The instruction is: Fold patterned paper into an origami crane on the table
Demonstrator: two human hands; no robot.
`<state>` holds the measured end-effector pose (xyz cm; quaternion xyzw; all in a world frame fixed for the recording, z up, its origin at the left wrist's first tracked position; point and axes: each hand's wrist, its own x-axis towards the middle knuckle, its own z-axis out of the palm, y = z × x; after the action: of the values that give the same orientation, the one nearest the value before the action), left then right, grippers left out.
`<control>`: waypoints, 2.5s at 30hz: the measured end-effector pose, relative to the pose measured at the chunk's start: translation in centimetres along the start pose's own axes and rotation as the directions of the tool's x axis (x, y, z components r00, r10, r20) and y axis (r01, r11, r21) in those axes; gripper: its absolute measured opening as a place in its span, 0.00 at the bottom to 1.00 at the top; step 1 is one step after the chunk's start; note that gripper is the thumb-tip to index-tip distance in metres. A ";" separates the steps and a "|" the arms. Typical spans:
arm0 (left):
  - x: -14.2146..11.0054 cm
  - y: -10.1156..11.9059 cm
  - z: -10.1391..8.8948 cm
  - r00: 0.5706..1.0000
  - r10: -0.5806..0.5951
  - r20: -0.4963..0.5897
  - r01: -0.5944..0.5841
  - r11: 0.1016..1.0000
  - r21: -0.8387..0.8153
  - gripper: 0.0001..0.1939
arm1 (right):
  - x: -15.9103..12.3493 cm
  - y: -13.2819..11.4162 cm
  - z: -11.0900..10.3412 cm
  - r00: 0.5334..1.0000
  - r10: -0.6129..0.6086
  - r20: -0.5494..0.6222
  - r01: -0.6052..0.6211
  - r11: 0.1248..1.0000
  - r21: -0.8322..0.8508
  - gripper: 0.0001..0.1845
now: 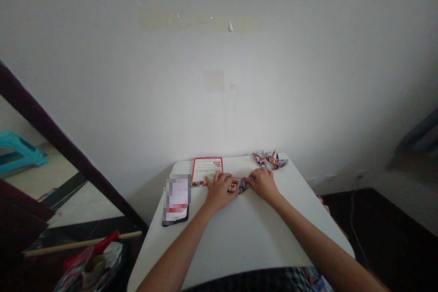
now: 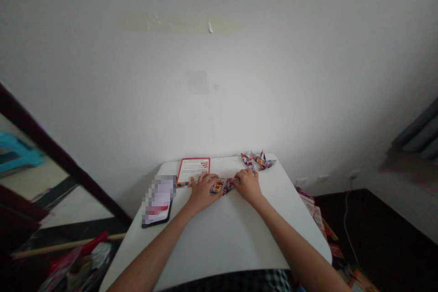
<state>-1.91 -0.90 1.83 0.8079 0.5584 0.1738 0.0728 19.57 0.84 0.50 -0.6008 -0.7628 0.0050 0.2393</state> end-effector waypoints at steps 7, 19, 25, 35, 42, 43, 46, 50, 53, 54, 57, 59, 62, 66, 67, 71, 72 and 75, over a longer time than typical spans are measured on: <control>0.2 -0.1 0.2 1.000 -0.011 -0.004 0.011 1.000 0.026 0.25 | -0.8 -0.7 -0.4 0.998 0.061 -0.007 -0.061 0.998 -0.008 0.13; 0.1 0.6 0.1 0.999 -0.041 -0.008 0.041 0.998 0.037 0.22 | -1.2 -1.6 -0.4 0.993 0.110 -0.051 -0.111 0.994 -0.021 0.10; 0.1 0.7 0.1 0.999 -0.027 -0.026 0.028 0.999 0.025 0.21 | -1.0 -1.7 -0.3 0.992 0.118 -0.046 -0.120 0.992 -0.041 0.11; 0.1 0.6 0.2 0.999 -0.026 -0.030 0.027 0.999 0.025 0.20 | -0.9 -1.5 0.1 0.992 0.102 -0.072 -0.108 0.991 -0.075 0.12; 0.1 0.9 0.7 0.997 -0.032 -0.070 0.034 0.999 0.028 0.20 | -0.6 -1.7 -0.6 0.995 0.060 -0.080 -0.067 0.994 -0.089 0.09; 0.1 1.0 0.8 0.997 -0.036 -0.074 0.038 0.999 0.028 0.20 | -0.6 -1.8 -0.7 0.995 0.064 -0.075 -0.071 0.993 -0.090 0.09; 0.0 1.1 0.8 0.996 -0.042 -0.080 0.044 0.999 0.030 0.19 | -0.6 -1.9 -0.9 0.995 0.074 -0.062 -0.080 0.993 -0.088 0.10; 0.0 1.4 0.6 0.995 -0.047 -0.084 0.050 0.998 0.036 0.18 | -0.6 -2.0 -0.9 0.995 0.080 -0.053 -0.084 0.992 -0.089 0.09; 0.0 1.6 0.6 0.994 -0.052 -0.091 0.056 0.998 0.039 0.17 | -0.6 -2.0 -0.9 0.995 0.080 -0.055 -0.085 0.992 -0.097 0.09; 0.0 1.7 0.6 0.994 -0.055 -0.090 0.059 0.997 0.040 0.17 | -0.6 -2.0 -0.9 0.995 0.081 -0.058 -0.086 0.991 -0.099 0.09; 0.0 1.9 0.5 0.995 -0.063 -0.082 0.067 0.997 0.049 0.18 | -0.6 -2.1 -0.9 0.995 0.083 -0.063 -0.088 0.991 -0.098 0.09; 0.0 2.0 0.5 0.995 -0.069 -0.078 0.073 0.996 0.056 0.19 | -0.5 -2.1 -0.9 0.994 0.091 -0.063 -0.096 0.991 -0.093 0.10; 0.1 1.9 0.6 0.994 -0.078 -0.076 0.083 0.994 0.064 0.20 | -0.4 -2.2 -0.8 0.993 0.099 -0.066 -0.105 0.991 -0.087 0.10; 0.1 1.9 0.8 0.994 -0.064 -0.093 0.070 0.996 0.063 0.19 | -0.3 -2.4 -1.0 0.993 0.105 -0.062 -0.111 0.989 -0.093 0.10; 0.1 1.9 0.8 0.993 -0.063 -0.098 0.070 0.995 0.064 0.19 | -0.3 -2.4 -1.0 0.992 0.109 -0.058 -0.115 0.989 -0.098 0.10; -0.2 2.2 0.8 0.990 -0.072 -0.123 0.081 0.994 0.075 0.19 | -0.3 -2.5 -1.0 0.991 0.122 -0.053 -0.128 0.985 -0.119 0.09; -0.3 2.3 0.8 0.989 -0.072 -0.127 0.082 0.994 0.075 0.19 | -0.2 -2.4 -0.9 0.990 0.125 -0.059 -0.131 0.984 -0.118 0.09; -0.5 2.4 0.7 0.989 -0.075 -0.125 0.083 0.994 0.066 0.18 | -0.2 -2.3 -0.7 0.989 0.126 -0.080 -0.134 0.985 -0.109 0.10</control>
<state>0.32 -2.17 1.85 0.7749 0.5993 0.2002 0.0164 17.73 -0.17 1.75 -0.6618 -0.7118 -0.0447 0.2312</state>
